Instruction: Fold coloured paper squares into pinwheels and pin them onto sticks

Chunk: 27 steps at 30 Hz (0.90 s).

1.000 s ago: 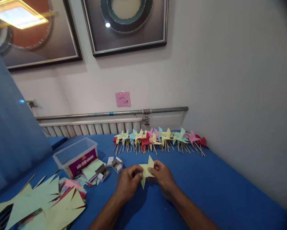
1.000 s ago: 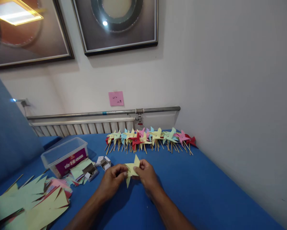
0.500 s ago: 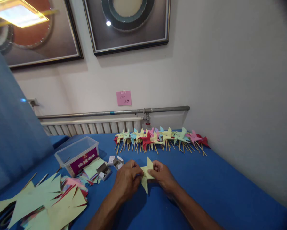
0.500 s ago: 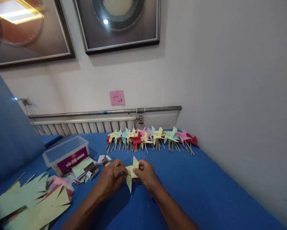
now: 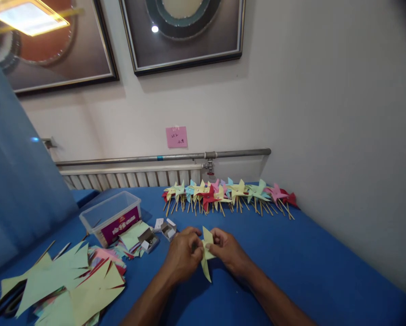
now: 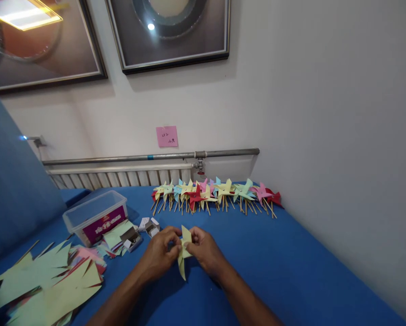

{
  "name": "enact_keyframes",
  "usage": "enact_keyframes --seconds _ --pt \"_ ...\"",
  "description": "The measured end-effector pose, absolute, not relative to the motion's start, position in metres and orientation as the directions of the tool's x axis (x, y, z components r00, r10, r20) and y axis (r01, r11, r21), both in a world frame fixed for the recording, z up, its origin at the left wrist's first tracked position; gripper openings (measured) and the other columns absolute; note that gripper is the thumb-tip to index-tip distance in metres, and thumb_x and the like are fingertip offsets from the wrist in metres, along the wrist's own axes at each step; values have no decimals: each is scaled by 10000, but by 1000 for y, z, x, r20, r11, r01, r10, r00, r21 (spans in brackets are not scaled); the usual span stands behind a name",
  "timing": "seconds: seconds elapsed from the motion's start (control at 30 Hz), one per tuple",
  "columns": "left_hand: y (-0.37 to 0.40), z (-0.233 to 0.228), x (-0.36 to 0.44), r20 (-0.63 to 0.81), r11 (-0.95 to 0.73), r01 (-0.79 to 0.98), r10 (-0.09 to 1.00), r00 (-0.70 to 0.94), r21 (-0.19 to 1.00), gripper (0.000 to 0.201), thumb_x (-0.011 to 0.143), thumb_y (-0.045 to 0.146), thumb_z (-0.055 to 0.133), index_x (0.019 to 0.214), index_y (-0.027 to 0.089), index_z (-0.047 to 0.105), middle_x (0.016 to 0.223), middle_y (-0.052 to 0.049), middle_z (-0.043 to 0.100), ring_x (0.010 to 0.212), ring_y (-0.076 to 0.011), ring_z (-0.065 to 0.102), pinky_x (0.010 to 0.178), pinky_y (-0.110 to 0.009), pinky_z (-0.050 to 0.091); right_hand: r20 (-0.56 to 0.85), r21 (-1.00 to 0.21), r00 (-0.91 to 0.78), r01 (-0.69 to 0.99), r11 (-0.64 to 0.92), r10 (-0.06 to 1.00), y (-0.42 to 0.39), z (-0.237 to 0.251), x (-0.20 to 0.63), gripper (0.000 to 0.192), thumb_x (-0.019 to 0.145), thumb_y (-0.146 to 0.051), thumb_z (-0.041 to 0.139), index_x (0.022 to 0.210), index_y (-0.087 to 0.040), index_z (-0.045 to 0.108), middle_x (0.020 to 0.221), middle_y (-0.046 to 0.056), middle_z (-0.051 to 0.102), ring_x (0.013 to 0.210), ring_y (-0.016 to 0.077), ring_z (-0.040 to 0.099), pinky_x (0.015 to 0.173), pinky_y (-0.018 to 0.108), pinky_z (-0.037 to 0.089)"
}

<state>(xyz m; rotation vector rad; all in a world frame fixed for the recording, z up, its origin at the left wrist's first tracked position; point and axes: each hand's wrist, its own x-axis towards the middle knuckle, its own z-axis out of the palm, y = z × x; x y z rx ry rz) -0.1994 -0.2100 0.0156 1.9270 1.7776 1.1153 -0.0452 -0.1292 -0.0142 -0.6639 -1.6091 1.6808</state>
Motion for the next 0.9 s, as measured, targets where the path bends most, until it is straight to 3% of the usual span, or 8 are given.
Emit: enact_keyframes --seconds 0.33,0.6,0.77,0.9 --pt "-208 12 -196 318 -133 719 939 -128 682 108 793 146 562 724 193 630 755 -9 683 736 -160 611 696 -265 401 103 -989 -620 -145 16 778 -133 -10 -46 164 674 -254 711 746 -213 569 639 -70 564 595 110 482 593 238 360" --pt "-209 14 -194 275 -76 693 944 -181 717 92 779 138 570 725 192 621 700 17 649 671 -140 562 637 -246 351 73 -991 -651 -133 -19 756 -137 -7 -44 236 704 -344 742 783 -218 558 683 -57 584 607 119 509 608 250 380" --pt "-208 16 -195 257 -62 686 948 -187 725 89 765 124 571 733 192 618 699 21 636 667 -135 553 638 -246 347 112 -992 -652 -120 43 750 -136 -7 -43 205 753 -360 712 804 -207 586 696 -48 588 624 124 510 618 253 374" --pt "-208 15 -195 253 -65 652 947 -199 755 89 749 110 569 734 187 611 684 27 616 650 -128 532 629 -246 341 100 -993 -665 -119 27 741 -134 -9 -44 221 707 -334 725 816 -206 581 696 -48 599 626 126 532 622 256 393"
